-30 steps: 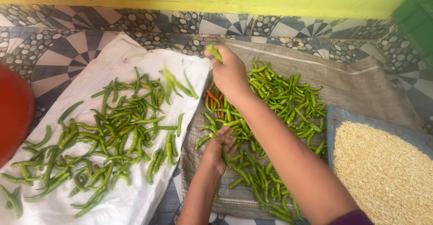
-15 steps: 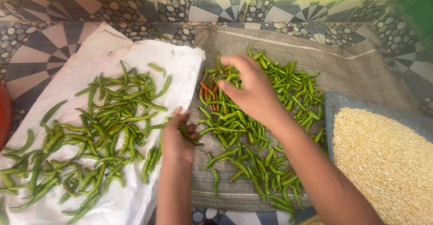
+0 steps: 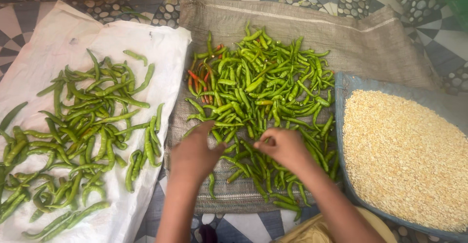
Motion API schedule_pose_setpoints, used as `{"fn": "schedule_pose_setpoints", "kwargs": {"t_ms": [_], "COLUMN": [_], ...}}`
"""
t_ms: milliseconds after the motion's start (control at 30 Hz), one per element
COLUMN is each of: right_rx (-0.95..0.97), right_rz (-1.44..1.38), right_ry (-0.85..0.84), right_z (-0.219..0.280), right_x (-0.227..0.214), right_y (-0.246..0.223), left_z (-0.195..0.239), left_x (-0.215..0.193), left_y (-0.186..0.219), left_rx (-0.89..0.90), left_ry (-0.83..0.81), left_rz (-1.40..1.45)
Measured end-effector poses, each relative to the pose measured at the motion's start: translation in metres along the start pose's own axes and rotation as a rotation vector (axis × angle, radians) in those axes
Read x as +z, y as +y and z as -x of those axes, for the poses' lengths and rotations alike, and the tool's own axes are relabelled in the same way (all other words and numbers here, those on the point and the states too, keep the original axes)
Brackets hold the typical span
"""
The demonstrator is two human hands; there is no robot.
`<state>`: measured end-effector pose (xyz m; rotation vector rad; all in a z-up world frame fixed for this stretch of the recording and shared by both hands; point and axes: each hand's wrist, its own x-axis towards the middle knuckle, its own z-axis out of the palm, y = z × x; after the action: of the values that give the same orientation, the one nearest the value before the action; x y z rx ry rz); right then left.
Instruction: The person sits on the floor and sorts green chilies by hand, picking them from a central pile on a woven mat and placing them onto a white sack to the left. A tray of grains is visible to the right but is not handled.
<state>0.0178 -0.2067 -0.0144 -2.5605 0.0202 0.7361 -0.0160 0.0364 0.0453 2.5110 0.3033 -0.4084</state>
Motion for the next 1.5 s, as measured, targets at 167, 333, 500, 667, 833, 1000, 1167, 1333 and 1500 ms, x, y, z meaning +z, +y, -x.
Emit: {"fn": "schedule_pose_setpoints", "kwargs": {"t_ms": [167,333,500,667,833,1000,1167,1333,1500], "right_rx": [-0.368,-0.163,-0.27,-0.343,-0.333,-0.387,-0.401,-0.396,-0.126], "right_rz": [0.273,0.164,-0.208,-0.119,-0.201,-0.055,-0.035,-0.045,0.108], "right_ry": [0.171,0.298,0.67,0.577,0.561,0.479,0.445,0.442,0.646], "right_z": [0.011,-0.036,-0.008,0.009,0.01,0.003,-0.006,-0.012,-0.025], "right_x": [0.041,-0.004,-0.054,-0.06,-0.064,-0.057,-0.052,-0.05,-0.04], "right_y": [-0.029,0.021,0.061,0.039,0.03,0.04,0.043,0.054,0.072], "left_z": [-0.004,-0.014,-0.024,-0.022,0.033,0.07,0.04,-0.013,-0.03], "left_x": [0.104,0.119,0.106,0.087,0.117,0.181,0.202,0.142,0.05], "left_y": [0.019,0.001,-0.011,0.004,0.056,0.051,0.023,0.019,-0.002], "left_rx": [0.065,0.134,0.159,0.092,0.293,0.969,1.052,0.459,0.112], "left_ry": [-0.011,-0.009,-0.017,0.06,0.204,-0.075,-0.058,0.152,0.243], "left_rz": [-0.436,-0.48,-0.399,-0.326,-0.567,-0.449,-0.42,-0.49,-0.135]}}
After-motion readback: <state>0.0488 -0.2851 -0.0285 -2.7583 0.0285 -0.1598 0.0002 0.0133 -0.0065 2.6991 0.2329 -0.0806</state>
